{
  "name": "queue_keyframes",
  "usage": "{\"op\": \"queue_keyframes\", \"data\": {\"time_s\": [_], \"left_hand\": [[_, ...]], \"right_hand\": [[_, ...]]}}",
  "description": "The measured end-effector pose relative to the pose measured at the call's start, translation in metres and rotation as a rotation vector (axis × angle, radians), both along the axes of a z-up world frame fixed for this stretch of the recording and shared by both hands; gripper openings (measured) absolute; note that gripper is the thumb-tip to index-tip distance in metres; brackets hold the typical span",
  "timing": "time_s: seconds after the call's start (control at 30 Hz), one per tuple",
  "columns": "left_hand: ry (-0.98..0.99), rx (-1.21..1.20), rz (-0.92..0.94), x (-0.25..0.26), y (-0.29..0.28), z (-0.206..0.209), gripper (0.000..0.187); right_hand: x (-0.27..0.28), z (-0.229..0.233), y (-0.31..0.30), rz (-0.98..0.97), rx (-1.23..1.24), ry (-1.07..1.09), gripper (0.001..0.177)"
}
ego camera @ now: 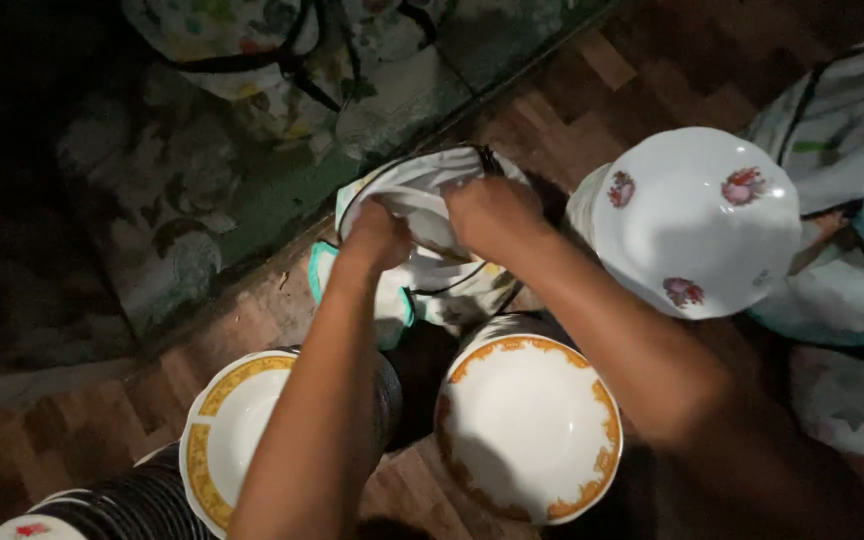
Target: The person unstacks plates and bowls from several stacks and thermal bags, placing them onto the floor or into other containers.
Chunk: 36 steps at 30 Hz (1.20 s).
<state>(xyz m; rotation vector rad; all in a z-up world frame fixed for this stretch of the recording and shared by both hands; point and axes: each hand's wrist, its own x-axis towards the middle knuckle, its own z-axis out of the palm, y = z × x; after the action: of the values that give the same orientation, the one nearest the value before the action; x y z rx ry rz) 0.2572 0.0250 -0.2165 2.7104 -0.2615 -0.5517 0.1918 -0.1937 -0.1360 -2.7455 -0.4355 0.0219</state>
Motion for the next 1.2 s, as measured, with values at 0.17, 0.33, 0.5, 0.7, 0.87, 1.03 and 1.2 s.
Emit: {"op": "queue_keyframes", "data": {"time_s": [0.17,0.33,0.5,0.7,0.87,1.03,1.2], "left_hand": [[-0.138,-0.104,0.223,-0.055,-0.02,0.151,0.066],[-0.187,-0.26,0.162,-0.131,-0.022,0.243,0.031],[0.076,-0.262,0.065,-0.206,-0.02,0.261,0.035],[0.393,0.187,-0.119,-0.252,-0.014,0.193,0.024],[0.335,0.216,-0.184,-0.268,-0.006,0.171,0.022],[0.313,0.257,-0.149,-0.27,0.0,0.146,0.017],[0.256,0.289,-0.224,-0.268,-0.003,0.156,0.024]], "right_hand": [[-0.053,0.121,-0.026,-0.111,0.147,-0.215,0.023],[-0.148,0.18,-0.062,-0.409,0.652,-0.027,0.022],[-0.304,0.06,-0.109,-0.796,0.944,0.445,0.029],[-0.347,0.05,-0.081,-0.677,0.898,0.689,0.032],[-0.346,0.069,-0.058,-0.788,0.774,0.684,0.03],[-0.336,0.063,-0.053,-0.548,0.58,0.497,0.031],[-0.327,0.059,-0.045,-0.753,0.385,0.763,0.036]]}}
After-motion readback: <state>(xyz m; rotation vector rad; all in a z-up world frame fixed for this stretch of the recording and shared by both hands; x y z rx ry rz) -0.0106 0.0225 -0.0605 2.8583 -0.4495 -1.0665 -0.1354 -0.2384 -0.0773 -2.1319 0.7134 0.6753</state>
